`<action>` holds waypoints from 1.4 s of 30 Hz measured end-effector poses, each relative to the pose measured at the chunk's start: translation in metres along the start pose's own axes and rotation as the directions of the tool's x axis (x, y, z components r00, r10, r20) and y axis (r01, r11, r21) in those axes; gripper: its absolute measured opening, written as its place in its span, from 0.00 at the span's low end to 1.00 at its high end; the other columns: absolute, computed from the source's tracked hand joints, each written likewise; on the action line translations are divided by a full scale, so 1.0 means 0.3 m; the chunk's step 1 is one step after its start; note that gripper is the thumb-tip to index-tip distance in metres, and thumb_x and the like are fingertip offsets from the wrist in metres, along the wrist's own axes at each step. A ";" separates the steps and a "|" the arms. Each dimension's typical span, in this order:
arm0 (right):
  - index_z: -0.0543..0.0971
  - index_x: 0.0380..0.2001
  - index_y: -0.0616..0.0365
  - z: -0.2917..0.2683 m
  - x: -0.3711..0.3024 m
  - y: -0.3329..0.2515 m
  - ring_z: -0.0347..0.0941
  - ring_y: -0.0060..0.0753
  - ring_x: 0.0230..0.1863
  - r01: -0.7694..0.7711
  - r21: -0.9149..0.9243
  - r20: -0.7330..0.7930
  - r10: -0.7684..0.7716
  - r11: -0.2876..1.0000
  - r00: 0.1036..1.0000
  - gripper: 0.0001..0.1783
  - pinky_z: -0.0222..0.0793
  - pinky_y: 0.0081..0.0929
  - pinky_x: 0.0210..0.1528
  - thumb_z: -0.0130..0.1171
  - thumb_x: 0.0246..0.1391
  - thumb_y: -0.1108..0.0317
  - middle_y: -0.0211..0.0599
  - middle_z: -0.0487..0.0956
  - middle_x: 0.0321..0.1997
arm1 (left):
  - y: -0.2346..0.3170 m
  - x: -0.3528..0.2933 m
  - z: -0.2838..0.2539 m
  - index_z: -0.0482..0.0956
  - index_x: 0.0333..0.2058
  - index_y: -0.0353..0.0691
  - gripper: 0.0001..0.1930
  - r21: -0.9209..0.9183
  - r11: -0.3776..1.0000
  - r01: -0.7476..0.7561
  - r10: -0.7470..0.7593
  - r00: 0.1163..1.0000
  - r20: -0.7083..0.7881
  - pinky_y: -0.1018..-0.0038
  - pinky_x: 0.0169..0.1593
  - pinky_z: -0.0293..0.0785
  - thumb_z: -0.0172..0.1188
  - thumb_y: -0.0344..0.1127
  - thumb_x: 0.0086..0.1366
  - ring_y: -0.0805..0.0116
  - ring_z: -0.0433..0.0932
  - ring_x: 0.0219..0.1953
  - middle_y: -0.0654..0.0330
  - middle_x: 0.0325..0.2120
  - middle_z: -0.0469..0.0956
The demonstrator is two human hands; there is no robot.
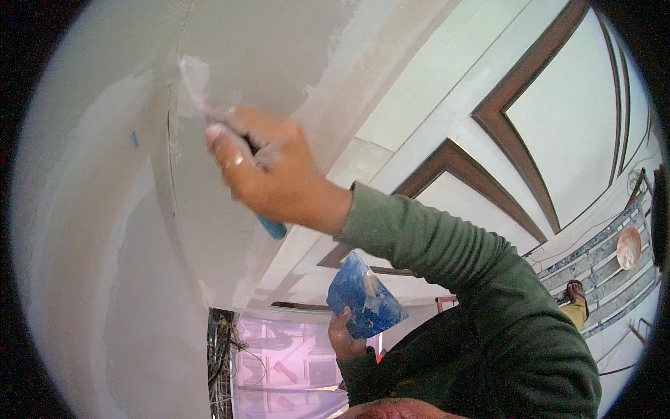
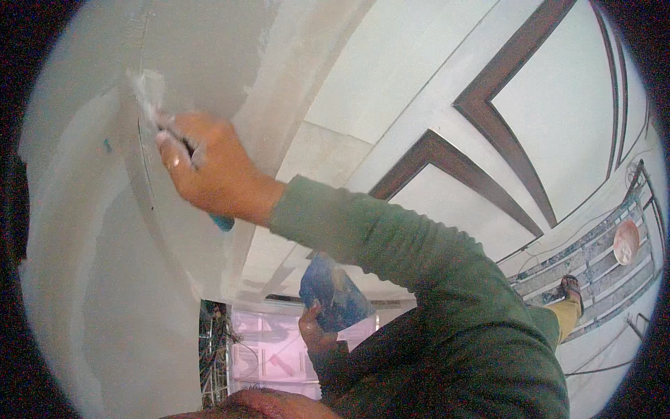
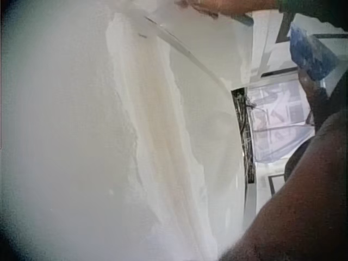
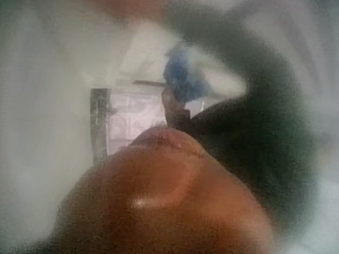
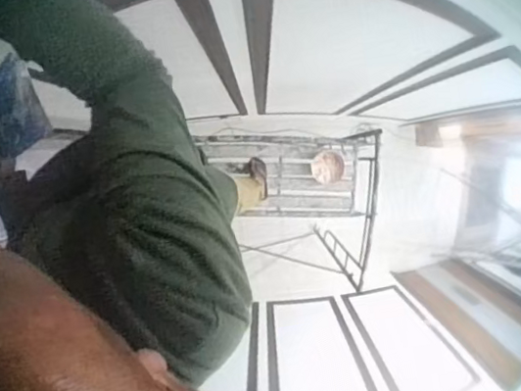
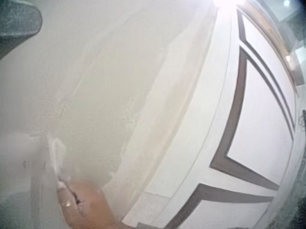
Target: The person applies joint compound to a corner where a wall meets a ceiling using a putty knife. They hold a mud pan in one hand to reload the knife and scrape the blade against the pan's edge to remove excess compound, then continue smoothing the joint on the wall.
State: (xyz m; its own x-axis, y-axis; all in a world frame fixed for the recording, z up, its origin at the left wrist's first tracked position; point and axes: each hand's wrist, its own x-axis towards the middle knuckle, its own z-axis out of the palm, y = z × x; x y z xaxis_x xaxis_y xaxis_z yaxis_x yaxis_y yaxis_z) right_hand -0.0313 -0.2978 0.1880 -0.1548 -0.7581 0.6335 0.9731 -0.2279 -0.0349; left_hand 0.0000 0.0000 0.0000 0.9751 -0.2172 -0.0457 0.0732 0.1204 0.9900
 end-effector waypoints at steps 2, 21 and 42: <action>0.77 0.45 0.68 -0.033 0.028 -0.008 0.75 0.28 0.22 -0.053 0.155 0.006 0.053 0.986 0.999 0.17 0.71 0.26 0.22 0.53 0.59 0.65 0.40 0.77 0.27 | 0.006 -0.004 -0.007 0.69 0.52 0.31 0.27 -0.069 0.997 0.035 -0.030 0.996 0.080 0.53 0.50 0.74 0.62 0.32 0.53 0.51 0.78 0.43 0.51 0.43 0.77; 0.69 0.53 0.75 0.011 0.132 -0.014 0.71 0.20 0.17 0.034 0.247 -0.070 -0.017 0.969 0.997 0.21 0.70 0.20 0.16 0.50 0.60 0.70 0.34 0.73 0.23 | 0.019 -0.008 0.015 0.70 0.49 0.31 0.21 -0.038 0.998 0.045 -0.044 0.999 0.020 0.56 0.45 0.77 0.58 0.30 0.57 0.54 0.79 0.40 0.51 0.41 0.77; 0.69 0.53 0.72 0.174 0.087 0.077 0.66 0.15 0.21 0.079 0.159 -0.237 -0.040 0.984 0.971 0.20 0.65 0.16 0.21 0.49 0.60 0.71 0.31 0.72 0.25 | 0.004 -0.018 -0.054 0.69 0.52 0.32 0.23 -0.100 0.995 0.012 -0.010 1.000 0.016 0.58 0.50 0.75 0.58 0.30 0.57 0.55 0.78 0.44 0.52 0.44 0.76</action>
State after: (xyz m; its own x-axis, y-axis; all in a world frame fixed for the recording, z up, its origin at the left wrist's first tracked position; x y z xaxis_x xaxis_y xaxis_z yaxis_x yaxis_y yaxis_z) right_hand -0.0040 -0.2910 0.2439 -0.2292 -0.8716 0.4334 0.9726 -0.1870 0.1383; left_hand -0.0019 0.0171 -0.0009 0.9707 -0.2342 -0.0535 0.1052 0.2142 0.9711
